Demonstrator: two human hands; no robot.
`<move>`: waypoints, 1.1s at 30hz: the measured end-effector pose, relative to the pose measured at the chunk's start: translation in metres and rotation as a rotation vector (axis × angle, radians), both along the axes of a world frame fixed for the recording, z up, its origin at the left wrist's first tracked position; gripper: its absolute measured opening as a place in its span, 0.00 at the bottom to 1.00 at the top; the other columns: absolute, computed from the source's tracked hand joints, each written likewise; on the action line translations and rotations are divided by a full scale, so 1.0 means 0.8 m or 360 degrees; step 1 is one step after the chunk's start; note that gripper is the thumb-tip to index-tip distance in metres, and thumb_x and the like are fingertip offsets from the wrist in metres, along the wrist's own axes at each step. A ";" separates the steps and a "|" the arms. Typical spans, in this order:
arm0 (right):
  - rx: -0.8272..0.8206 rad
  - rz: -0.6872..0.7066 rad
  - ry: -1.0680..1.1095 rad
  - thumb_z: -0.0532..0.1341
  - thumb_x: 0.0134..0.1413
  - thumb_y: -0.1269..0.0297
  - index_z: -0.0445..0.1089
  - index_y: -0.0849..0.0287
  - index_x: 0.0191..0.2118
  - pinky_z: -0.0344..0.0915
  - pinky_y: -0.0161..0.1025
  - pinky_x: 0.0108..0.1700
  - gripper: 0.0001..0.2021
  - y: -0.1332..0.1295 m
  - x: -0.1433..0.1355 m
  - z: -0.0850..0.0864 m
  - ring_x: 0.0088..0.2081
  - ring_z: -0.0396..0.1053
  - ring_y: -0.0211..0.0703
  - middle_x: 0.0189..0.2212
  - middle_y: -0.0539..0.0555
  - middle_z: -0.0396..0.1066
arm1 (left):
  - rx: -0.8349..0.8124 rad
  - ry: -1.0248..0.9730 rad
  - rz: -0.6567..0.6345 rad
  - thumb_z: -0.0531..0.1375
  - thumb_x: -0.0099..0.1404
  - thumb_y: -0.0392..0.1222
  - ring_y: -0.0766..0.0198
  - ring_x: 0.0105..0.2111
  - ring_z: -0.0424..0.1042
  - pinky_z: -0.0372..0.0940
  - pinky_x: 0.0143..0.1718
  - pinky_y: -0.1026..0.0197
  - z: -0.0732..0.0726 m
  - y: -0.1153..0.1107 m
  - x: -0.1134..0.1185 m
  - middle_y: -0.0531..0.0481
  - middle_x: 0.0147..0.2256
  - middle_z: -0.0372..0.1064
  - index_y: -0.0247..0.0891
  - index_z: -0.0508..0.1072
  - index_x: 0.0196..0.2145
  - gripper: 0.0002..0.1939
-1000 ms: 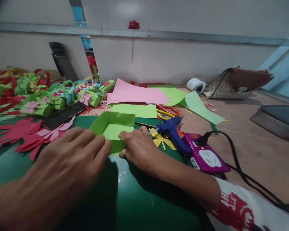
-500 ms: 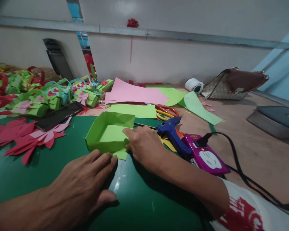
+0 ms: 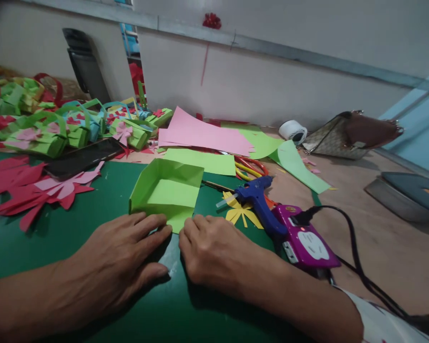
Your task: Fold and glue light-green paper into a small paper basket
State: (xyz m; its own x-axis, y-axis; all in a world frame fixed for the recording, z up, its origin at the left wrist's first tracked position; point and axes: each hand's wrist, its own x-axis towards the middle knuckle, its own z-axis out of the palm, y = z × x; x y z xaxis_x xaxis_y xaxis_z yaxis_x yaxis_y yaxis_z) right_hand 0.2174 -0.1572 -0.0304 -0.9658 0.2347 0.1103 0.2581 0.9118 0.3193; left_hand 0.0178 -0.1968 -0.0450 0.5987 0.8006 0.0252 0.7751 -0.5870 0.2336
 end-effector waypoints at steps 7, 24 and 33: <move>-0.0317 -0.0167 0.0193 0.48 0.58 0.76 0.68 0.64 0.32 0.57 0.37 0.29 0.12 0.012 0.000 0.003 0.29 0.61 0.41 0.28 0.57 0.68 | 0.0084 0.0014 -0.0020 0.49 0.67 0.50 0.55 0.36 0.62 0.61 0.36 0.50 -0.001 0.001 -0.001 0.45 0.39 0.65 0.37 0.67 0.41 0.15; -0.1252 -0.0640 0.0612 0.55 0.56 0.75 0.65 0.61 0.24 0.54 0.34 0.32 0.10 0.029 -0.010 -0.003 0.28 0.59 0.35 0.24 0.48 0.61 | 0.0103 0.0050 -0.0052 0.49 0.67 0.49 0.55 0.36 0.62 0.62 0.36 0.50 0.000 0.001 -0.001 0.45 0.41 0.64 0.38 0.68 0.43 0.15; -0.1180 -0.0826 0.0572 0.56 0.55 0.74 0.65 0.61 0.24 0.54 0.34 0.31 0.10 0.025 -0.020 0.000 0.29 0.60 0.35 0.25 0.49 0.63 | 0.0060 0.0073 -0.0047 0.49 0.67 0.49 0.54 0.37 0.61 0.62 0.37 0.48 0.000 0.001 0.000 0.46 0.41 0.64 0.38 0.68 0.44 0.16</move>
